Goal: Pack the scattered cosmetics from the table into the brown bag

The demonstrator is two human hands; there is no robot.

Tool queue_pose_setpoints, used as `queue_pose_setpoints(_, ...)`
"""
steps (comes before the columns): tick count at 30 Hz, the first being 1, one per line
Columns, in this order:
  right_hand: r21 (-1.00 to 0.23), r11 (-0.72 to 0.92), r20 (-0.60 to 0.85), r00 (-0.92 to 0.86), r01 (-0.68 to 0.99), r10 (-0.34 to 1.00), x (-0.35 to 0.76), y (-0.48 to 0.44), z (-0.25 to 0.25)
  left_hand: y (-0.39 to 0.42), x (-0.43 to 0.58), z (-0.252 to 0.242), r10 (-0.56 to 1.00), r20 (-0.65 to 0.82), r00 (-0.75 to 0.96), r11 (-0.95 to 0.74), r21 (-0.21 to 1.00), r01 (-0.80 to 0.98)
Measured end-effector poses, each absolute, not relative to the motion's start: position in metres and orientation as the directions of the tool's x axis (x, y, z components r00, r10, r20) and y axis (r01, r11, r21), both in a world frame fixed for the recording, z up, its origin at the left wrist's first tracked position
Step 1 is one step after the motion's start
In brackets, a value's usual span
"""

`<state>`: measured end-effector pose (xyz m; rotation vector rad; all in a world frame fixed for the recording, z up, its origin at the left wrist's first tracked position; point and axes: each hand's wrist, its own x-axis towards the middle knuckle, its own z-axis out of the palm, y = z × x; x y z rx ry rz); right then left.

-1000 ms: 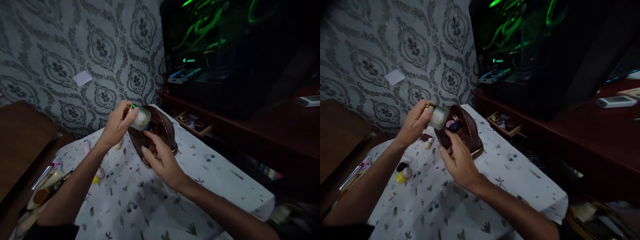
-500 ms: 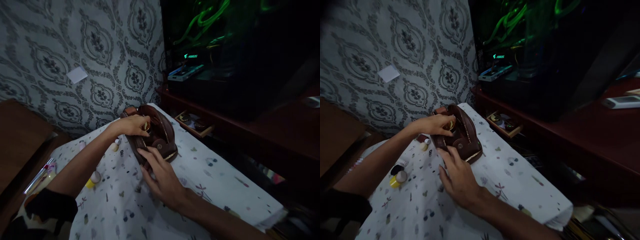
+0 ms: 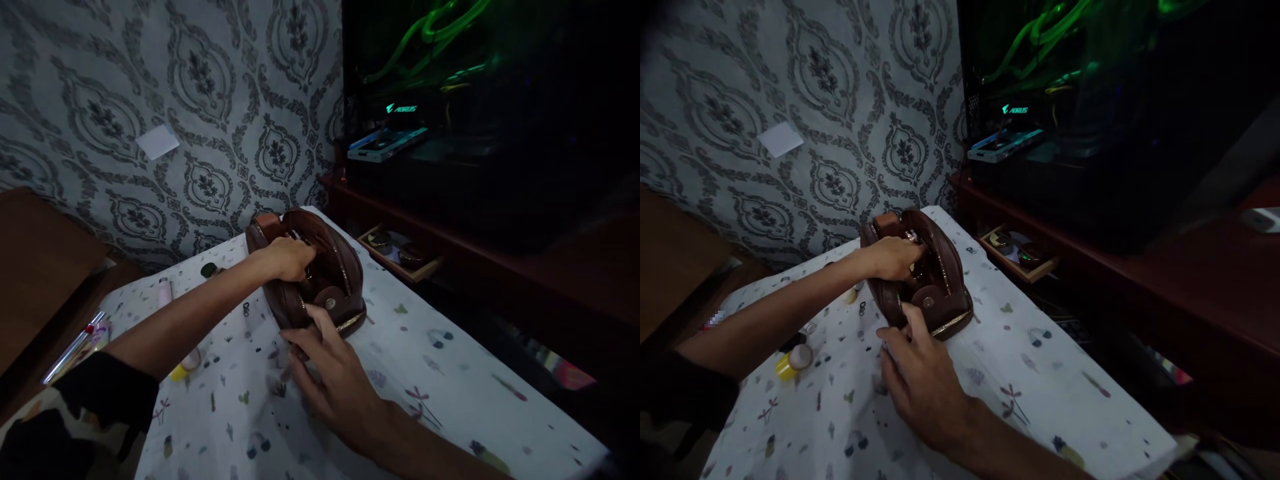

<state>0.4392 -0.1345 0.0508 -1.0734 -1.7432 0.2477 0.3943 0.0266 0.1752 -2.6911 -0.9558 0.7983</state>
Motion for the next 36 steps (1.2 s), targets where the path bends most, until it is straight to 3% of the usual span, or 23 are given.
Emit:
queue_pose_setpoints(15,-0.618,0.594,0.654,-0.082,0.515,0.752,0.439,-0.134,0.051,0.032,0.391,0.174,0.672,-0.386,0.632,-0.739,-0.298,0.604)
queue_pose_setpoints(22,-0.632,0.590,0.649,-0.073,0.503,0.757,0.439,-0.134,0.052,0.045,0.382,0.200,0.689,-0.336,0.642,-0.718,-0.197,0.668)
queue_pose_setpoints(27,-0.619,0.598,0.662,-0.071,0.509,0.746,0.439,-0.132,0.053,0.030,0.394,0.180,0.678,-0.462,0.572,-0.722,-0.275,0.635)
queue_pose_setpoints(30,-0.612,0.603,0.669,-0.072,0.512,0.740,0.439,-0.132,0.053,0.023,0.401,0.169,0.703,-0.471,0.533,-0.700,-0.326,0.635)
queue_pose_setpoints(36,-0.633,0.599,0.653,-0.078,0.490,0.754,0.440,-0.134,0.053,0.016,0.401,0.171,0.716,-0.470,0.516,-0.683,-0.319,0.657)
